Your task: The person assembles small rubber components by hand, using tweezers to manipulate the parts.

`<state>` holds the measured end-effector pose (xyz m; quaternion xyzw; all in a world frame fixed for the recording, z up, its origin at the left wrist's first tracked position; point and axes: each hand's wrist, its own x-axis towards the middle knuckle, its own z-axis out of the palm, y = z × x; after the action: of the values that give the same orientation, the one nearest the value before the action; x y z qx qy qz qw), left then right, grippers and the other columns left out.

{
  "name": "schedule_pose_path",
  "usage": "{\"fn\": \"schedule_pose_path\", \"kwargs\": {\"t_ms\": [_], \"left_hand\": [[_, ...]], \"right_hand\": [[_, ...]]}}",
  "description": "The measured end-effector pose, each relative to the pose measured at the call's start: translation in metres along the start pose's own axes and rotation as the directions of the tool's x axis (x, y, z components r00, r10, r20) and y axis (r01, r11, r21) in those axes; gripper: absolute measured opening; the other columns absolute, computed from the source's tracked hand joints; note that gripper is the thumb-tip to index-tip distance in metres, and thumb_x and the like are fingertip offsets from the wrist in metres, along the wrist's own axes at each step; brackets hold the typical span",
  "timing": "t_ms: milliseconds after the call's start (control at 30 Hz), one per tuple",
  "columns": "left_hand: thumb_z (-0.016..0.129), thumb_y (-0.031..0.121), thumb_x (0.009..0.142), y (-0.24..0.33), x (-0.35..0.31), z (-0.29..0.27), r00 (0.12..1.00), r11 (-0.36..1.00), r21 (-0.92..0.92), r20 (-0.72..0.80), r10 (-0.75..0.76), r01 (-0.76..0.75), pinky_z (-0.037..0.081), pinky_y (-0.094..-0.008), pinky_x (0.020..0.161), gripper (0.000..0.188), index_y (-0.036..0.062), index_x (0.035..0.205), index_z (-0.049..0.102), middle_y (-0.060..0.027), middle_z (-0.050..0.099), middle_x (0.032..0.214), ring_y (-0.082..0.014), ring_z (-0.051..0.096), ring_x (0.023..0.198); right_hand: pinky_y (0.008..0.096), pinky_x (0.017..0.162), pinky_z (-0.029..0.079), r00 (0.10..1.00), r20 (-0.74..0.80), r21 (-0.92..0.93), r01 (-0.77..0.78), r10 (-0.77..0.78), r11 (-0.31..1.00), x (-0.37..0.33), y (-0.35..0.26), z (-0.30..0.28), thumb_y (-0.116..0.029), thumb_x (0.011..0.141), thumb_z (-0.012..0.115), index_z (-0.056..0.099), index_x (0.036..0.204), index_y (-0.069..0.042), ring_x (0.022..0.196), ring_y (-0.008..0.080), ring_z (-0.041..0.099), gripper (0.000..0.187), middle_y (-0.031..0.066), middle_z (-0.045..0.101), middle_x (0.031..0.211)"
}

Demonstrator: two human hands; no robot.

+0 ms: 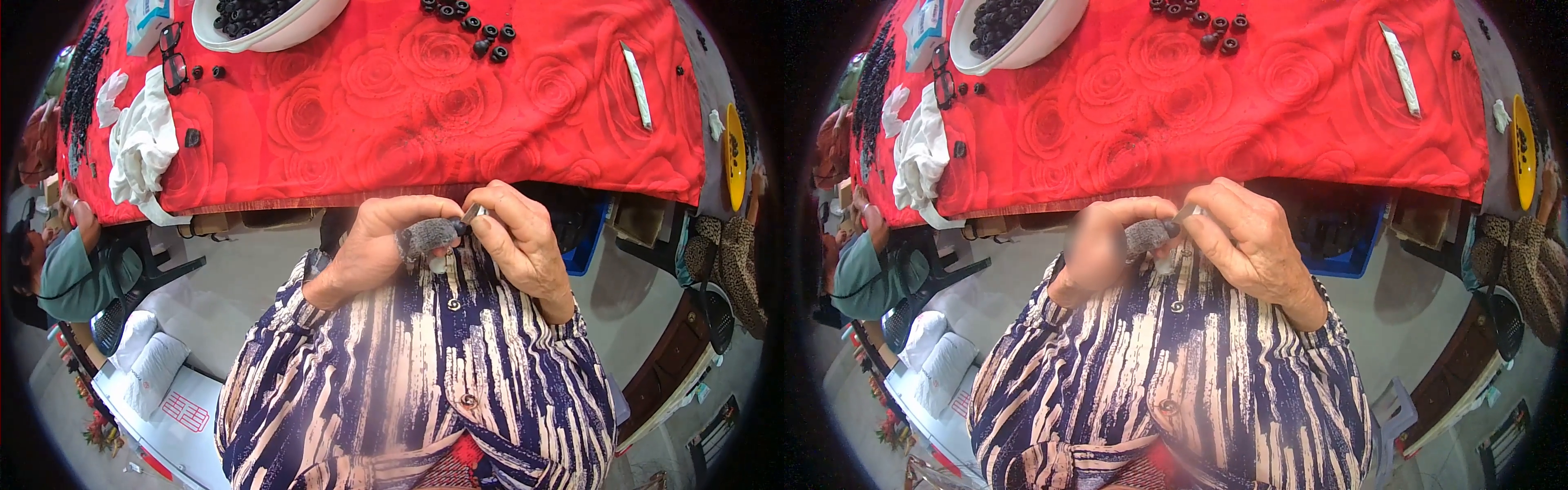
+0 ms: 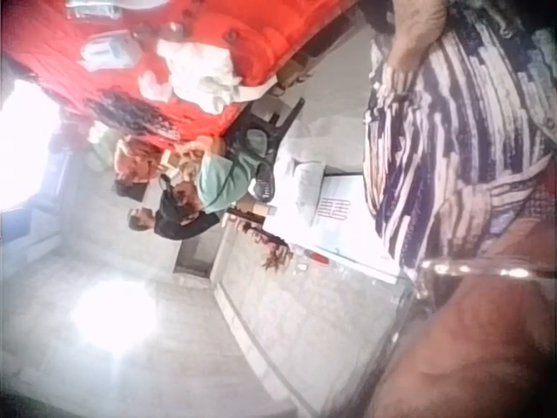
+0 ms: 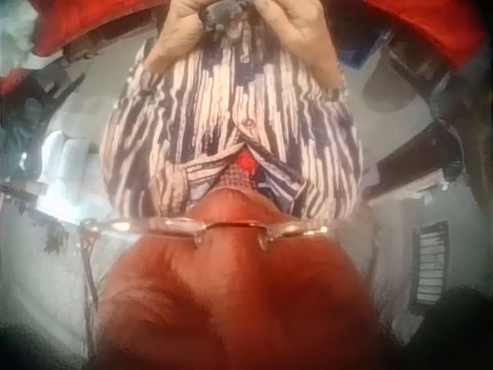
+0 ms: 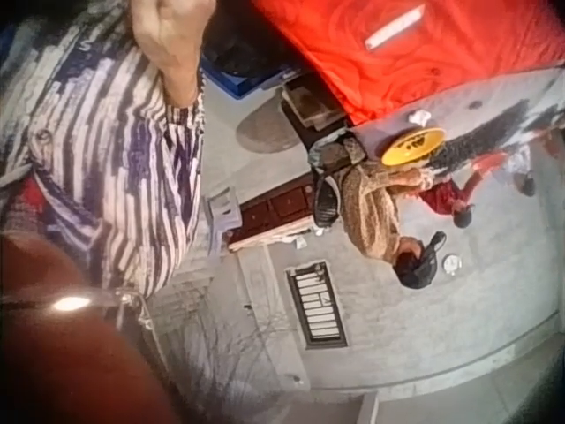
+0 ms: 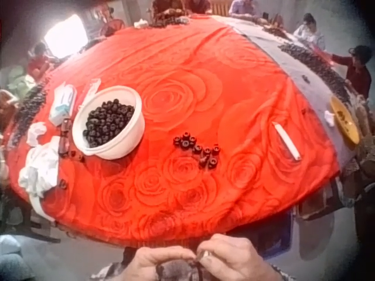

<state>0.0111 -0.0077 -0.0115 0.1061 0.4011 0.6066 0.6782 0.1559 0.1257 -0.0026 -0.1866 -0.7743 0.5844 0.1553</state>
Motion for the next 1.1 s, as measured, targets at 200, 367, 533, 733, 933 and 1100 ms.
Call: {"fn": "schedule_pose_path", "kwargs": {"t_ms": [200, 367, 533, 733, 933, 1100], "left_hand": [[0.061, 0.008, 0.084, 0.0022, 0.0011, -0.0055, 0.997, 0.997, -0.020, 0.012, -0.072, 0.072, 0.048, -0.0215, 0.066, 0.024, -0.0013, 0.107, 0.061, -0.0075, 0.063, 0.086, -0.0099, 0.058, 0.074], [0.065, 0.012, 0.082, 0.0063, 0.0011, -0.0050, 0.990, 0.989, -0.023, -0.007, -0.144, 0.144, 0.047, -0.0222, 0.064, 0.028, -0.0017, 0.106, 0.062, -0.0089, 0.063, 0.085, -0.0118, 0.058, 0.073], [0.064, 0.013, 0.082, 0.0062, 0.0021, -0.0052, 0.987, 0.987, -0.007, 0.000, -0.159, 0.159, 0.046, -0.0225, 0.062, 0.027, -0.0018, 0.105, 0.062, -0.0080, 0.063, 0.083, -0.0117, 0.058, 0.073], [0.064, 0.014, 0.082, 0.0029, 0.0028, -0.0066, 0.988, 0.986, -0.060, 0.019, -0.152, 0.153, 0.047, -0.0234, 0.063, 0.028, -0.0019, 0.105, 0.062, -0.0083, 0.063, 0.083, -0.0122, 0.058, 0.072], [0.061, 0.012, 0.085, 0.0020, 0.0040, -0.0078, 0.981, 0.981, -0.025, 0.040, -0.189, 0.190, 0.046, -0.0193, 0.065, 0.022, 0.0017, 0.104, 0.064, -0.0054, 0.064, 0.085, -0.0073, 0.058, 0.072], [0.061, 0.011, 0.085, -0.0030, 0.0043, -0.0104, 0.977, 0.970, -0.124, 0.075, -0.201, 0.209, 0.047, -0.0196, 0.065, 0.022, 0.0012, 0.104, 0.064, -0.0058, 0.064, 0.086, -0.0078, 0.058, 0.072]], "right_hand": [[0.0342, 0.056, 0.042, 0.994, 0.112, -0.015, 0.009, -0.007, 1.000, 0.0052, -0.0001, -0.0080, -0.008, 0.082, 0.057, 0.058, 0.089, 0.001, 0.062, 0.0275, 0.055, 0.011, 0.0127, 0.053, 0.071], [0.0344, 0.055, 0.042, 0.985, 0.163, -0.030, 0.052, -0.046, 0.998, 0.0068, 0.0012, -0.0096, -0.007, 0.081, 0.057, 0.058, 0.088, 0.000, 0.060, 0.0275, 0.055, 0.010, 0.0126, 0.053, 0.070], [0.0344, 0.055, 0.042, 0.994, 0.107, -0.013, 0.011, -0.010, 1.000, 0.0046, 0.0012, -0.0058, -0.007, 0.081, 0.058, 0.058, 0.088, 0.000, 0.061, 0.0276, 0.055, 0.010, 0.0126, 0.053, 0.070], [0.0344, 0.054, 0.042, 0.991, 0.133, -0.031, 0.020, -0.016, 0.999, 0.0052, 0.0015, -0.0075, -0.007, 0.080, 0.058, 0.058, 0.088, 0.000, 0.060, 0.0278, 0.055, 0.011, 0.0127, 0.052, 0.069], [0.0349, 0.053, 0.041, 0.987, 0.152, -0.037, 0.052, -0.045, 0.998, 0.0041, 0.0037, -0.0082, -0.007, 0.079, 0.059, 0.058, 0.086, 0.001, 0.059, 0.0277, 0.053, 0.010, 0.0125, 0.051, 0.068], [0.0353, 0.052, 0.040, 0.985, 0.163, -0.043, 0.054, -0.046, 0.998, 0.0031, 0.0040, -0.0085, -0.006, 0.078, 0.060, 0.058, 0.086, 0.000, 0.059, 0.0282, 0.053, 0.011, 0.0126, 0.050, 0.068]]}}
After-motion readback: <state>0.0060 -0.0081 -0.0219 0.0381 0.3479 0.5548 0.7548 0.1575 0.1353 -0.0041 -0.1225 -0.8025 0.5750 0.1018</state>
